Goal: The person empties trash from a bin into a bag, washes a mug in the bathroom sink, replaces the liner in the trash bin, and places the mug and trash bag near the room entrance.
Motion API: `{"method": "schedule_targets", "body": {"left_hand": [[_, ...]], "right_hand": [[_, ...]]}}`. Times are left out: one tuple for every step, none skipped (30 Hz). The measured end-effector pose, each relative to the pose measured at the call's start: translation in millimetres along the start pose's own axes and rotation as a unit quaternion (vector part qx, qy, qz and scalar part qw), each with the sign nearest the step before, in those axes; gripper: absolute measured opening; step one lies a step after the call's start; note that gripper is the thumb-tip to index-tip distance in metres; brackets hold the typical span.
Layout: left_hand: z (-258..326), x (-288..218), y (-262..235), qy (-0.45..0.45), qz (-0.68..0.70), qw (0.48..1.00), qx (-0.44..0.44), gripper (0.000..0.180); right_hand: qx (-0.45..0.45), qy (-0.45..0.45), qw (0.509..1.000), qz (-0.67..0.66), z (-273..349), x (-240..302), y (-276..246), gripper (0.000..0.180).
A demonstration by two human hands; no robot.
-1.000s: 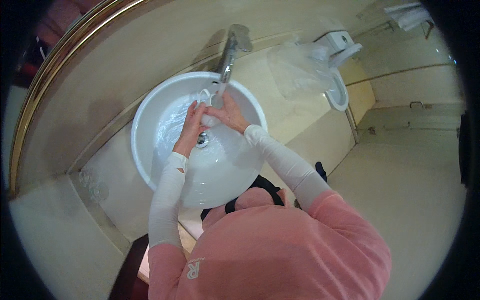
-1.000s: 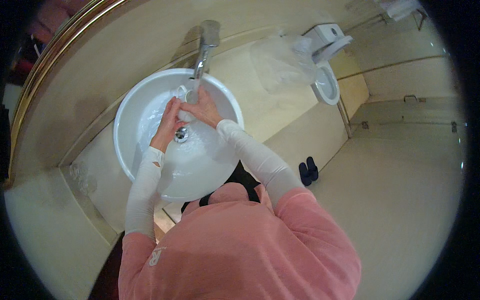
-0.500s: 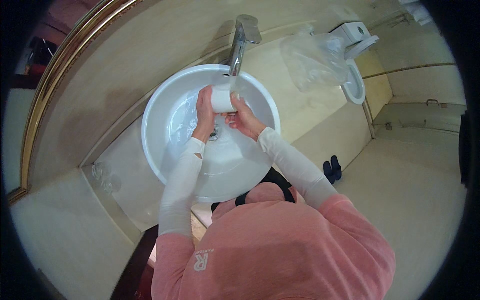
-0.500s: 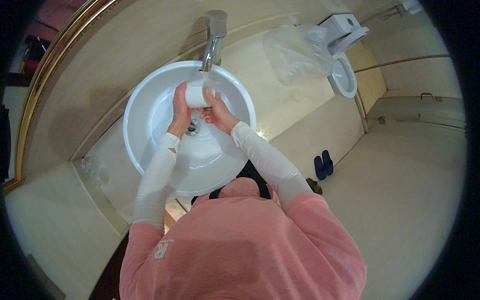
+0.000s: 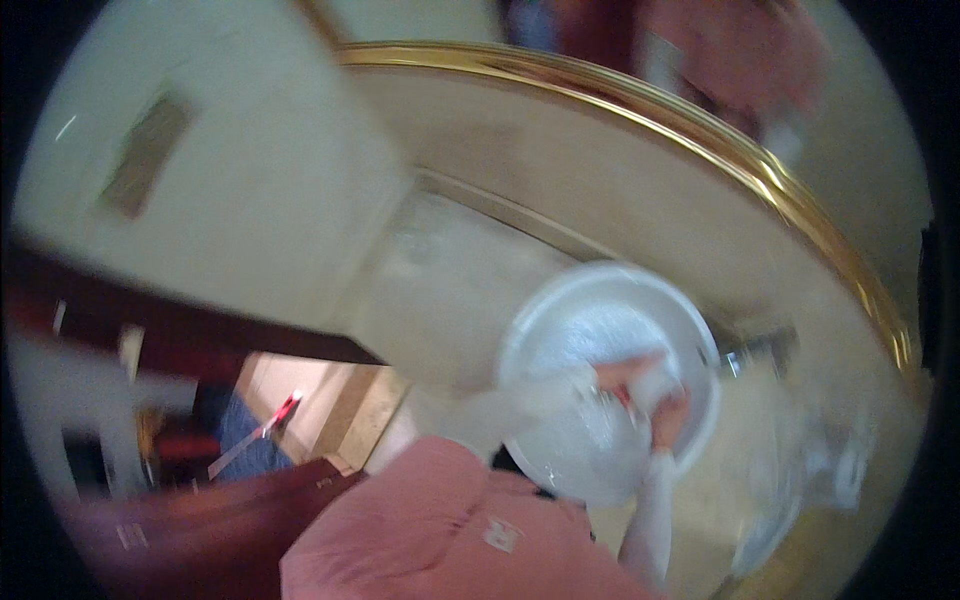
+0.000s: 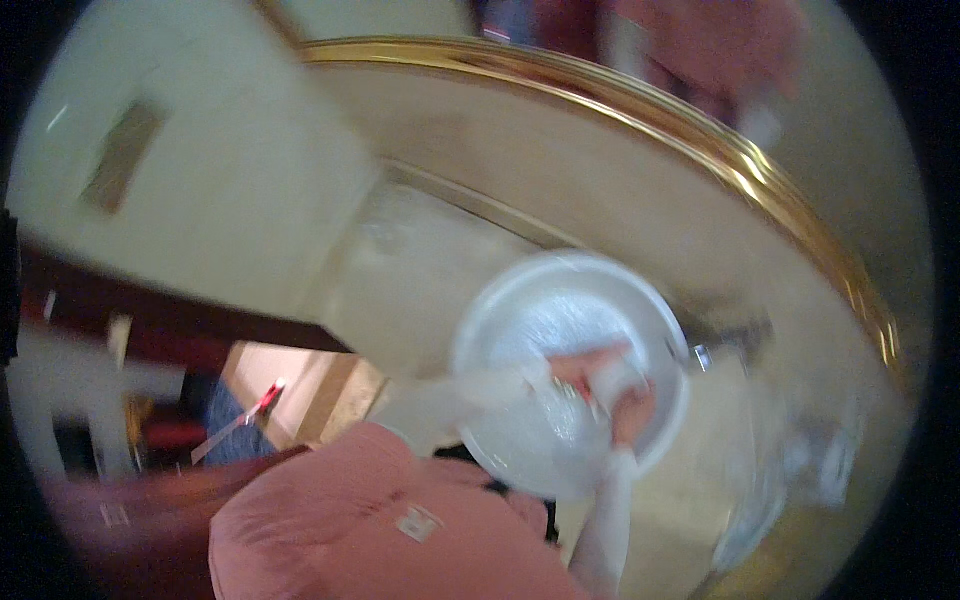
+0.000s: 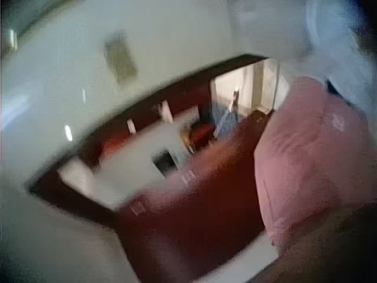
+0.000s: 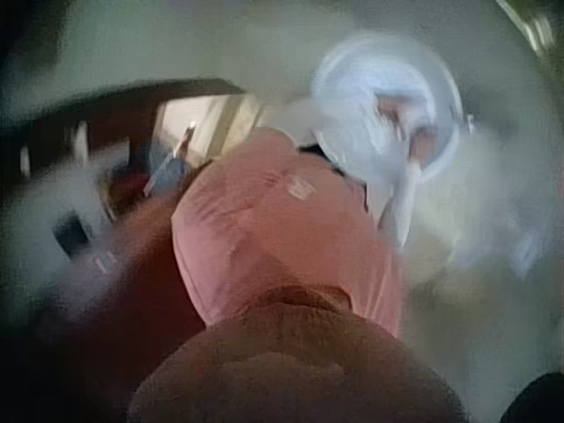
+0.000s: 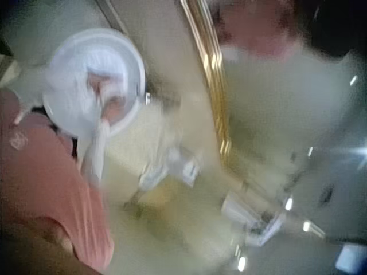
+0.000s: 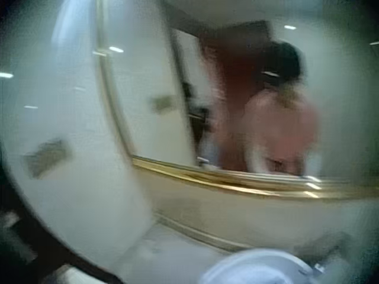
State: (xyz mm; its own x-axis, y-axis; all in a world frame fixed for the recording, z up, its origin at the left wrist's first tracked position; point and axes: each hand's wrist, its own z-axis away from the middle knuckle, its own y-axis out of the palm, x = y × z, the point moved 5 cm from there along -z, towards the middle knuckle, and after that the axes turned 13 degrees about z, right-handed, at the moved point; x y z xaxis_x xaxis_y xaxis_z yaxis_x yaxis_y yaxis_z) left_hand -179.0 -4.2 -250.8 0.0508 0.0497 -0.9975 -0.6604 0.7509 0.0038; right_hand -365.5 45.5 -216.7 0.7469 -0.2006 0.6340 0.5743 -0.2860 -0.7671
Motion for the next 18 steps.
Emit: {"method": "schedule_targets", "body": {"left_hand": [[-5, -19, 8, -0.059, 0.069, 0.995, -0.038, 0.055], [-5, -29, 8, -0.114, 0.137, 0.979, -0.095, 0.055], [-15, -44, 26, -0.138, 0.191, 0.964, -0.126, 0.055], [-30, -74, 40, -0.135, 0.198, 0.961, -0.139, 0.055], [-30, -93, 54, -0.121, 0.196, 0.96, -0.161, 0.056], [-31, -104, 66, -0.118, 0.188, 0.957, -0.188, 0.057], [-29, -102, 63, -0.109, 0.196, 0.955, -0.196, 0.056], [-21, -64, 74, -0.173, 0.271, 0.923, -0.212, 0.054], [-6, -21, 85, -0.216, 0.353, 0.876, -0.246, 0.053], [-17, -20, 84, -0.301, 0.406, 0.847, -0.166, 0.056], [-21, -12, 87, -0.337, 0.432, 0.827, -0.125, 0.059], [-21, -3, 87, -0.375, 0.451, 0.805, -0.085, 0.063], [-21, 8, 72, -0.159, 0.235, 0.953, -0.103, 0.073], [-21, 6, 71, -0.043, 0.114, 0.988, -0.097, 0.079], [-22, 2, 71, 0.079, -0.017, 0.99, -0.113, 0.084], [-27, -4, 73, 0.097, 0.123, 0.98, -0.12, 0.094], [-25, -22, 74, 0.173, 0.028, 0.977, -0.122, 0.092], [-20, -39, 76, 0.248, -0.076, 0.956, -0.14, 0.09]], "right_hand": [[0.066, 0.106, 0.972, -0.199, 11, -75, 35, 0.034], [0.1, 0.185, 0.926, -0.314, 26, -48, 27, 0.035], [0.099, 0.273, 0.87, -0.398, 36, -14, -5, 0.037], [0.171, 0.301, 0.839, -0.42, 37, -48, -4, 0.028], [0.263, 0.326, 0.802, -0.426, 42, -77, 3, 0.024], [0.238, 0.309, 0.829, -0.401, 44, -73, -3, 0.032], [0.224, 0.288, 0.851, -0.376, 38, -71, -4, 0.04], [0.234, 0.27, 0.848, -0.392, 53, -59, 13, 0.04], [0.175, 0.064, 0.929, -0.32, 37, -47, 3, 0.046], [0.074, -0.14, 0.96, -0.23, 20, -36, -13, 0.052], [0.069, -0.15, 0.959, -0.229, 16, -41, -16, 0.052], [0.085, -0.106, 0.968, -0.21, 14, -52, -14, 0.055], [0.119, -0.067, 0.969, -0.205, 19, -47, -4, 0.06], [0.168, 0.056, 0.953, -0.244, 34, -41, -4, 0.074], [0.169, 0.039, 0.954, -0.245, 26, -38, -3, 0.074], [0.202, 0.056, 0.942, -0.263, 24, -50, 6, 0.074], [0.236, 0.07, 0.928, -0.28, 22, -70, 20, 0.074], [0.27, 0.083, 0.913, -0.296, 19, -92, 34, 0.074]]}}
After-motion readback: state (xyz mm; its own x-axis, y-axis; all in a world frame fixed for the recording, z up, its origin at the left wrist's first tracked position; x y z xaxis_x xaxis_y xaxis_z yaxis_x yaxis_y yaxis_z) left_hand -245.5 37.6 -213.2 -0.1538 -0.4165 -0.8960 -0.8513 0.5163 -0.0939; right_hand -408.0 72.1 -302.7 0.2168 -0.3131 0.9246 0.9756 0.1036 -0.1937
